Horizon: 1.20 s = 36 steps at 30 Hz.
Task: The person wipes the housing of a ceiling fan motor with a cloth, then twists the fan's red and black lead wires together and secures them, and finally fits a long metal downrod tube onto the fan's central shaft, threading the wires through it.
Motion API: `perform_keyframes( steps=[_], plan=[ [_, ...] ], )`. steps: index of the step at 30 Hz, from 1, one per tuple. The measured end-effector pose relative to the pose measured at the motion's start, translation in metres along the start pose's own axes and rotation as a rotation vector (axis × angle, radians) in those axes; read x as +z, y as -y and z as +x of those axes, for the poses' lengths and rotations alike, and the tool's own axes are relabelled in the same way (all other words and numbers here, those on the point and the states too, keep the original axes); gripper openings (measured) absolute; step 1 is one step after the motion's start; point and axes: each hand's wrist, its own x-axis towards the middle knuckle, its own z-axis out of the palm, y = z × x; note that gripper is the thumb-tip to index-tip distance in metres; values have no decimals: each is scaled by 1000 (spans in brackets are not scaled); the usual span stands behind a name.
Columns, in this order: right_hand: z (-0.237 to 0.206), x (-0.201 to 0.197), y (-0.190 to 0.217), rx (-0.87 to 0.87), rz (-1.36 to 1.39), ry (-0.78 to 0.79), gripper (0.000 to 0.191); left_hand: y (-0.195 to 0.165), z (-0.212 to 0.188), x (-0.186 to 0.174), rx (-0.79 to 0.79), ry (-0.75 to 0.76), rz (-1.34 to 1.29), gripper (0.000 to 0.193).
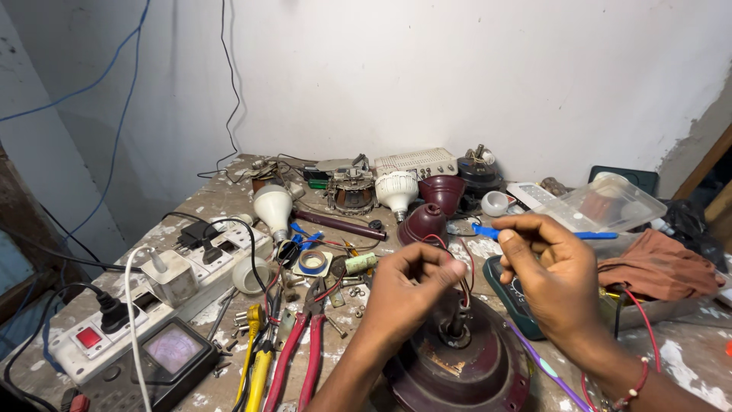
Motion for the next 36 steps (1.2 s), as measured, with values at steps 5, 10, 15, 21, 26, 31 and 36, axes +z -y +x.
perform_keyframes(
  steps=[5,10,15,21,26,31,36],
  plan=[
    [0,4,26,-90,-70,92,19,1,4,-9,106,-209,-80,48],
    [15,24,59,-82,-195,262,27,-8,-2,-15,328,-327,-40,42],
    [32,50,79,-136,-271,511,26,-22,-7,-17,465,-361,-80,18],
    [49,85,77,-2,-310,607,25,-17,6,-27,313,-577,17,18],
    [52,80,78,-346,-605,419,22,4,19,-54,148,-932,-116,22],
    [29,50,79,-364,-468,248,19,16,28,-78,260,-1231,-244,21],
    [-2,30,63,-278,-385,204,18,14,31,-89,258,-1326,-112,17]
  ],
)
